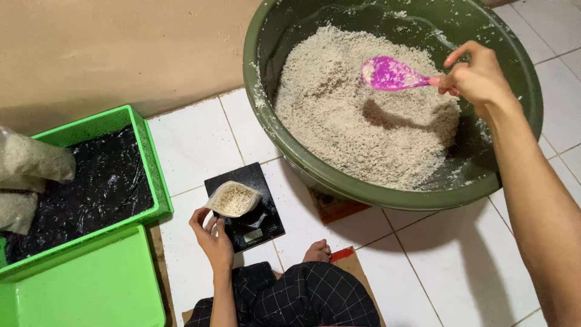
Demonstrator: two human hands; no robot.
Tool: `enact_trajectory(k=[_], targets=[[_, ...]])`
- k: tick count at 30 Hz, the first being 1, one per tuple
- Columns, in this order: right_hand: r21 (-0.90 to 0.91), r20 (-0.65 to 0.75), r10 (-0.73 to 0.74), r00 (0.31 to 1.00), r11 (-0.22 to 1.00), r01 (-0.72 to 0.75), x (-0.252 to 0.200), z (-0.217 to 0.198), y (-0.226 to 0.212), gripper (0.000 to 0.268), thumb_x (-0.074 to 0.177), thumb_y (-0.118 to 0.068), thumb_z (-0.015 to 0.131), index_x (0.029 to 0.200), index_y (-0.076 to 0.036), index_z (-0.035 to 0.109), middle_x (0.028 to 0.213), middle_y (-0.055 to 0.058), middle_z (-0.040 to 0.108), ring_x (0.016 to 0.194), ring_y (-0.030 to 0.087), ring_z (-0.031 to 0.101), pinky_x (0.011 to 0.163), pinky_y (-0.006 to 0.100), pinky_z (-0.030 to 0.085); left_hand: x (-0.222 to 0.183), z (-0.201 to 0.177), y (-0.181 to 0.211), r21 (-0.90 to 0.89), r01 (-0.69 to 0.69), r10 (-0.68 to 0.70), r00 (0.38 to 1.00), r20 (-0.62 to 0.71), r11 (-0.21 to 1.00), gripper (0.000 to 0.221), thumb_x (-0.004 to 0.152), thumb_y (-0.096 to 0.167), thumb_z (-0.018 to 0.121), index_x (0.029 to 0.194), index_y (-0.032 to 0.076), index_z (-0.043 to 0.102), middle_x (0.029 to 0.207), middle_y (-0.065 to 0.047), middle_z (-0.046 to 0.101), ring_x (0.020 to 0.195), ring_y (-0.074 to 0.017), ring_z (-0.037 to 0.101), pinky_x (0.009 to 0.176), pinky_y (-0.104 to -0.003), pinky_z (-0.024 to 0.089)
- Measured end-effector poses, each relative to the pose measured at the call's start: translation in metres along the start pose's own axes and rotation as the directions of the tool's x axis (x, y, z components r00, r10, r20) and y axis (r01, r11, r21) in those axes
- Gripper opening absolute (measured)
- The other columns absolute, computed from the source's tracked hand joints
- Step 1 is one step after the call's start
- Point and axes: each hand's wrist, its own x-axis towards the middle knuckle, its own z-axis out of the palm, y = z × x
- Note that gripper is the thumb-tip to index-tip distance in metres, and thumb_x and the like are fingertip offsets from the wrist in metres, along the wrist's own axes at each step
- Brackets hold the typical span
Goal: Packaging granular food material into small plastic bags using a scoop and a digital scale.
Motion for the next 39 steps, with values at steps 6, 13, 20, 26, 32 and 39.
enact_trajectory(k=[6,13,20,26,32,39], targets=[[0.043,0.020,-0.106,0.994,0.994,0.105,-0.021,0.006,-0.032,0.018,0.094,0.007,0.066,0.106,0.002,0.053,0.075,0.014,0.061,0.060,0.018,0.055,0.050,0.027,0.039,-0.001,0.001,0.000,0.003,0.004,-0.004,1.000,0.002,1.000,0.051,0.087,-0.008,0.050,0.134,0.003,0.036,0.135,-0.017,0.043,0.128,-0.0286,0.046,0.101,-0.040,0.046],[0.010,0.125,-0.312,0.942,0.949,0.314,-0.089,0.057,-0.132,0.028,0.087,0.004,0.075,0.108,-0.001,0.058,0.077,0.010,0.065,0.066,0.015,0.060,0.057,0.025,0.040,0.000,0.005,-0.013,0.033,-0.045,0.045,0.999,0.000,0.998,0.051,0.086,-0.012,0.050,0.133,0.002,0.038,0.132,-0.018,0.047,0.124,-0.0292,0.049,0.101,-0.041,0.048],[-0.144,0.200,-0.496,0.845,0.839,0.525,-0.155,0.123,-0.184,0.028,0.078,0.005,0.077,0.100,0.003,0.060,0.073,0.013,0.067,0.054,0.020,0.056,0.052,0.030,0.045,0.000,-0.002,-0.006,-0.013,-0.030,0.030,1.000,0.006,0.999,0.050,0.085,-0.008,0.050,0.133,0.003,0.041,0.130,-0.015,0.050,0.123,-0.0255,0.051,0.098,-0.036,0.047],[-0.269,0.185,-0.668,0.721,0.671,0.691,-0.186,0.154,-0.184,0.031,0.072,0.006,0.076,0.099,0.004,0.062,0.078,0.011,0.063,0.066,0.023,0.057,0.069,0.035,0.045,-0.001,-0.004,-0.001,-0.039,-0.002,0.002,1.000,0.015,0.999,0.053,0.083,-0.010,0.050,0.132,0.006,0.042,0.130,-0.014,0.051,0.124,-0.0270,0.051,0.102,-0.041,0.046],[-0.426,0.211,-0.754,0.622,0.501,0.753,-0.182,0.176,-0.159,0.028,0.075,0.004,0.076,0.101,0.004,0.064,0.082,0.012,0.066,0.067,0.021,0.057,0.072,0.034,0.046,-0.001,-0.006,0.007,-0.042,-0.018,0.019,1.000,0.024,0.999,0.052,0.082,-0.012,0.050,0.131,0.005,0.042,0.129,-0.015,0.051,0.123,-0.0273,0.053,0.101,-0.041,0.046],[-0.541,0.196,-0.909,0.368,0.213,0.814,-0.196,0.199,-0.141,0.023,0.082,0.000,0.071,0.104,0.007,0.067,0.082,0.015,0.066,0.075,0.024,0.056,0.072,0.034,0.045,-0.001,-0.006,0.004,-0.034,-0.032,0.033,0.999,0.031,0.999,0.041,0.093,0.007,0.052,0.132,0.006,0.041,0.130,-0.014,0.052,0.123,-0.0270,0.053,0.100,-0.043,0.044]])
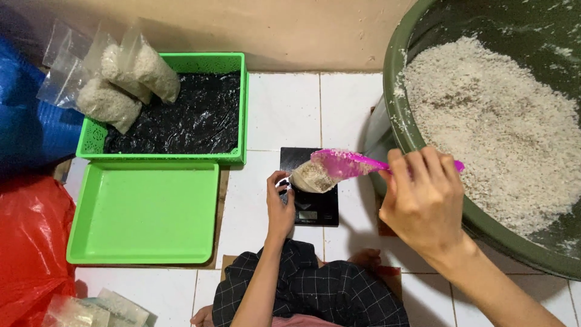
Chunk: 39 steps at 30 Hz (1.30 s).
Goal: Packaging granular food material into small plastic bags using a scoop and a digital scale.
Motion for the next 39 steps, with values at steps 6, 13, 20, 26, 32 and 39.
enact_trajectory(k=[6,13,20,26,32,39], targets=[[-0.173,-0.157,-0.247,0.956,0.960,0.220,-0.013,0.011,-0.003,0.014,0.079,-0.004,0.061,0.090,-0.001,0.069,0.074,0.012,0.054,0.070,0.029,0.059,0.078,0.041,0.051,0.001,-0.003,0.013,-0.011,0.076,-0.076,0.997,-0.024,0.997,0.041,0.089,-0.009,0.052,0.126,0.005,0.043,0.118,-0.016,0.057,0.122,-0.0342,0.054,0.099,-0.043,0.049],[-0.139,-0.181,-0.234,0.955,0.968,0.211,-0.020,0.015,-0.006,0.013,0.080,-0.002,0.064,0.092,0.001,0.067,0.075,0.014,0.056,0.074,0.032,0.062,0.081,0.042,0.052,0.002,-0.003,0.012,-0.004,0.071,-0.071,0.997,-0.022,0.997,0.041,0.089,-0.010,0.052,0.126,0.006,0.043,0.117,-0.015,0.057,0.121,-0.0333,0.053,0.099,-0.042,0.049],[-0.139,-0.168,-0.227,0.959,0.969,0.205,-0.015,0.007,-0.008,0.015,0.080,-0.005,0.070,0.093,0.001,0.067,0.076,0.014,0.056,0.074,0.032,0.062,0.080,0.042,0.052,0.002,-0.003,0.013,-0.006,0.066,-0.066,0.998,-0.015,0.998,0.041,0.090,-0.011,0.050,0.127,0.005,0.042,0.118,-0.016,0.057,0.121,-0.0349,0.053,0.098,-0.043,0.049],[-0.142,-0.173,-0.220,0.960,0.970,0.197,-0.020,0.012,-0.002,0.016,0.082,-0.009,0.071,0.093,0.002,0.067,0.074,0.014,0.056,0.072,0.031,0.061,0.077,0.040,0.051,0.002,-0.002,0.012,0.005,0.071,-0.071,0.997,-0.012,0.997,0.042,0.090,-0.011,0.050,0.127,0.005,0.042,0.118,-0.016,0.057,0.122,-0.0349,0.053,0.098,-0.043,0.049],[-0.185,-0.109,-0.092,0.990,0.980,0.070,-0.014,-0.016,0.005,0.018,0.094,-0.018,0.067,0.096,0.000,0.068,0.069,0.009,0.054,0.062,0.022,0.050,0.064,0.033,0.042,0.001,-0.001,0.001,-0.005,0.051,-0.051,0.999,0.000,0.999,0.042,0.091,-0.004,0.051,0.131,0.006,0.040,0.124,-0.016,0.054,0.123,-0.0313,0.052,0.100,-0.043,0.048],[-0.116,0.040,0.443,0.896,0.892,-0.436,-0.018,-0.096,0.074,0.041,0.104,0.022,0.078,0.138,0.019,0.056,0.111,0.026,0.060,0.086,0.032,0.061,0.072,0.037,0.050,0.003,0.001,-0.008,-0.035,-0.009,0.007,0.999,-0.038,0.999,0.050,0.084,-0.010,0.047,0.131,0.004,0.040,0.129,-0.015,0.049,0.124,-0.0269,0.049,0.105,-0.043,0.045]])
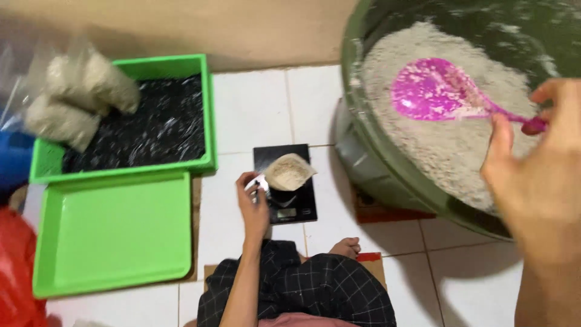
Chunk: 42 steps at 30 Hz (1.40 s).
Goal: Packaging granular food material into small plastic bags using a scoop and a digital scale.
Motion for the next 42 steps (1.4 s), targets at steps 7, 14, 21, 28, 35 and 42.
enact_trajectory(k=[7,14,21,28,35,42], targets=[[-0.308,0.346,0.273,0.898,0.937,-0.166,0.012,0.021,0.064,0.041,0.075,-0.003,0.066,0.115,-0.004,0.068,0.079,0.018,0.072,0.066,0.034,0.070,0.063,0.044,0.056,0.009,0.000,0.055,0.092,-0.100,0.117,0.974,-0.192,0.991,0.043,0.089,-0.008,0.052,0.130,0.004,0.041,0.121,-0.014,0.049,0.111,-0.0248,0.052,0.091,-0.037,0.049],[0.289,0.120,0.135,0.984,0.943,-0.164,0.013,0.034,0.066,0.021,0.094,-0.013,0.068,0.077,0.000,0.066,0.069,0.012,0.063,0.070,0.026,0.056,0.088,0.043,0.045,0.019,0.079,0.211,-0.002,-0.517,0.517,0.856,0.016,0.856,0.012,0.097,0.015,0.054,0.092,0.004,0.057,0.079,-0.004,0.048,0.070,-0.0154,0.043,0.065,-0.029,0.041],[0.846,-0.149,0.229,0.962,0.534,0.004,0.064,0.067,0.052,0.044,0.089,-0.028,0.047,0.129,-0.011,0.049,0.132,0.011,0.052,0.124,0.028,0.050,0.107,0.053,0.043,0.074,0.260,0.260,-0.197,-0.259,0.324,0.797,0.510,0.946,0.052,0.096,0.036,0.042,0.137,0.003,0.041,0.131,-0.024,0.059,0.116,-0.0344,0.063,0.095,-0.044,0.053],[0.983,-0.015,0.315,0.949,0.178,-0.044,0.079,0.059,0.092,0.057,0.089,-0.045,0.035,0.140,-0.019,0.033,0.145,0.022,0.034,0.114,0.031,0.051,0.100,0.055,0.046,0.061,0.300,0.306,-0.517,-0.195,0.418,0.834,0.359,0.834,0.098,0.085,0.082,0.016,0.155,0.014,0.005,0.164,-0.025,0.017,0.149,-0.0458,0.028,0.110,-0.073,0.026],[0.989,0.133,0.271,0.953,-0.104,-0.108,0.082,0.063,0.072,0.072,0.093,-0.066,0.017,0.154,-0.030,0.014,0.164,0.015,0.007,0.132,0.030,0.027,0.110,0.059,0.025,0.085,0.307,0.280,0.133,-0.191,0.045,0.714,0.699,0.972,0.098,0.074,0.075,-0.003,0.154,0.024,0.022,0.162,-0.026,-0.006,0.145,-0.0524,-0.003,0.108,-0.075,0.004],[0.781,0.583,0.385,0.715,-0.507,-0.364,0.072,0.085,0.081,0.108,0.067,-0.070,0.048,0.153,-0.012,0.020,0.159,0.020,0.025,0.144,0.041,0.030,0.110,0.069,0.030,0.066,0.323,0.291,-0.510,-0.458,0.679,0.586,0.442,0.728,0.063,0.103,0.073,0.013,0.156,0.041,0.020,0.172,-0.008,0.017,0.162,-0.0332,0.022,0.129,-0.065,0.016]])
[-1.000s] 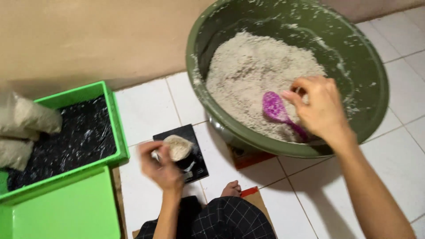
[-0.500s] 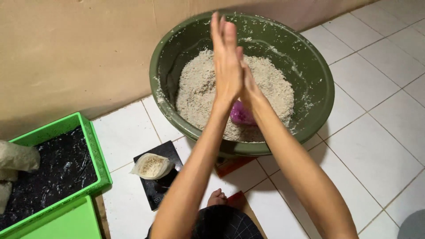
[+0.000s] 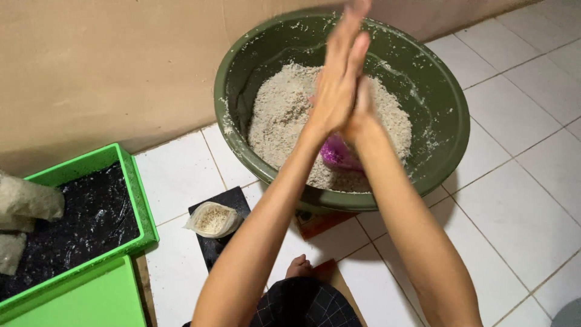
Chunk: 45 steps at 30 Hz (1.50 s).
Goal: Packaging granular food material into small plastic bags using a scoop and a digital scale.
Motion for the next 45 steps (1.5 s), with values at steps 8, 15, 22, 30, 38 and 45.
enact_trajectory(k=[8,15,22,30,38,45], targets=[[-0.066,0.382,-0.392,0.837,0.892,0.448,-0.004,-0.003,-0.007,0.071,0.097,-0.064,0.030,0.153,-0.020,0.022,0.162,0.020,0.011,0.150,0.042,0.015,0.118,0.059,0.019,-0.001,-0.018,0.023,0.259,0.597,-0.558,0.802,-0.212,0.760,0.090,0.085,0.068,0.024,0.147,0.004,0.034,0.150,-0.032,0.032,0.133,-0.0538,0.038,0.105,-0.066,0.034],[0.395,0.348,-0.324,0.879,0.902,0.176,-0.033,0.009,-0.025,0.083,0.091,-0.063,0.026,0.157,-0.015,0.011,0.160,0.026,0.006,0.142,0.046,0.024,0.121,0.059,0.012,-0.011,0.017,0.005,0.187,-0.073,0.066,0.997,0.047,0.980,0.058,0.107,0.071,0.002,0.160,0.049,0.008,0.176,0.008,0.013,0.164,-0.0242,0.032,0.128,-0.059,0.029],[0.254,0.107,-0.332,0.937,0.920,0.297,-0.092,0.047,-0.048,0.087,0.082,-0.051,0.031,0.160,-0.014,0.030,0.152,0.034,0.046,0.127,0.041,0.052,0.101,0.044,0.042,-0.025,-0.071,0.015,0.721,0.312,-0.245,0.949,-0.200,0.618,0.066,0.093,0.051,0.039,0.138,0.004,0.047,0.145,-0.030,0.038,0.137,-0.0441,0.036,0.107,-0.070,-0.003],[-0.460,0.484,-0.489,0.726,0.563,0.686,-0.162,0.089,0.062,0.022,0.082,-0.002,0.053,0.103,0.000,0.058,0.097,0.009,0.059,0.084,0.019,0.054,0.081,0.030,0.047,-0.103,-0.170,0.150,0.655,0.142,-0.003,0.978,-0.208,0.742,0.043,0.090,0.008,0.064,0.130,0.009,0.049,0.133,-0.003,0.057,0.130,-0.0183,0.048,0.115,-0.041,0.014],[-0.622,0.208,-0.404,0.891,0.648,0.439,-0.161,0.064,0.225,0.015,0.090,-0.004,0.058,0.104,-0.004,0.063,0.100,0.008,0.062,0.086,0.020,0.059,0.075,0.029,0.050,-0.271,-0.245,0.089,0.673,0.537,-0.086,0.809,-0.581,0.509,0.030,0.091,0.007,0.064,0.119,0.011,0.055,0.111,-0.003,0.064,0.106,-0.0215,0.057,0.101,-0.039,0.025],[-0.507,0.117,-0.357,0.927,0.781,0.364,-0.141,0.059,0.275,0.025,0.089,0.017,0.050,0.095,-0.001,0.065,0.091,0.010,0.065,0.054,0.013,0.052,0.053,0.027,0.050,-0.313,-0.240,0.050,0.630,0.606,-0.276,0.790,-0.547,0.485,0.007,0.090,0.019,0.069,0.095,0.022,0.064,0.098,0.012,0.065,0.103,-0.0113,0.059,0.106,-0.045,0.020]])
